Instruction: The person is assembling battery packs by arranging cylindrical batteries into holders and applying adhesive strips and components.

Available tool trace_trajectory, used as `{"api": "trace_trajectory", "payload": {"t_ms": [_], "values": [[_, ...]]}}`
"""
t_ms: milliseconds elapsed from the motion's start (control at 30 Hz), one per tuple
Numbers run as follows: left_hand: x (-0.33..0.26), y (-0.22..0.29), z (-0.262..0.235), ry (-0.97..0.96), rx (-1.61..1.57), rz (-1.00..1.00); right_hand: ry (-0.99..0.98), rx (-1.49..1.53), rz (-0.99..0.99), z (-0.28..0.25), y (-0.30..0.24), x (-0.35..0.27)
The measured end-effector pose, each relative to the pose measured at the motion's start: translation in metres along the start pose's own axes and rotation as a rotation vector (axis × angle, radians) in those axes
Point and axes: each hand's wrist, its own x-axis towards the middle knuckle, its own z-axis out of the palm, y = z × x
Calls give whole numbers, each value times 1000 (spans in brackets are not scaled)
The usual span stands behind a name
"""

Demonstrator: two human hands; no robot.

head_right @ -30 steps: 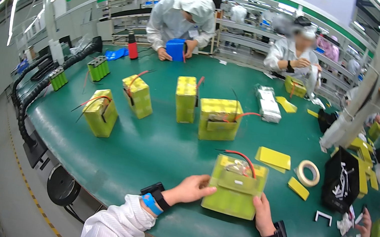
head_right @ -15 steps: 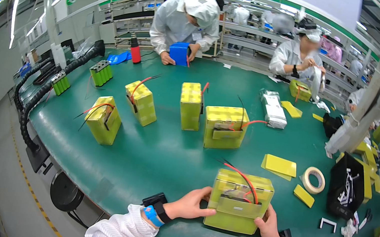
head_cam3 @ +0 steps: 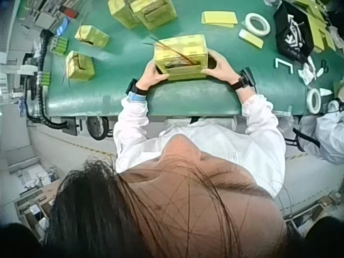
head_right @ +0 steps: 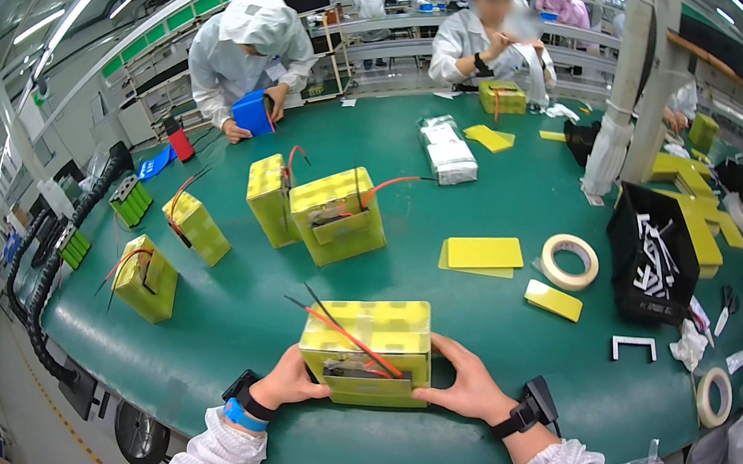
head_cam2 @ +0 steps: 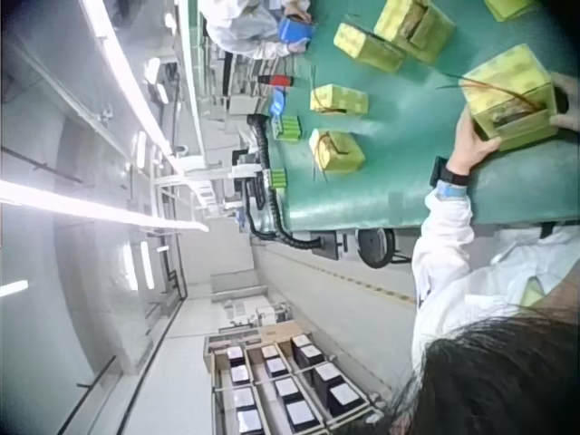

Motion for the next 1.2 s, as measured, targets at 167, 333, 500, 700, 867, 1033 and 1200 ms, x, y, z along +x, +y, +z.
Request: {"api": "trace_trajectory", "payload": {"t_ms": [167,333,500,700,867,1033,1200], "values": [[-5,-1,0,6,72,27,-53,-26,-88,-4,0,3],[-8,7,2,-25,79,1,-87,-23,-58,-6,-2,3],[-6,9,12,-9,124,30,-74,3,-33,-5,0,3],[2,24,15,9,130,100,-84,10,-42,-5,1,4],[1,26,14,26,56,29,-79,-27,-41,-4,-2,2],[-3,21,12,43,-102,-24,-101,-38,-5,-1,1,1],[-6,24,5,22,-172,-104,-101,-53,5,6,0,4]]}}
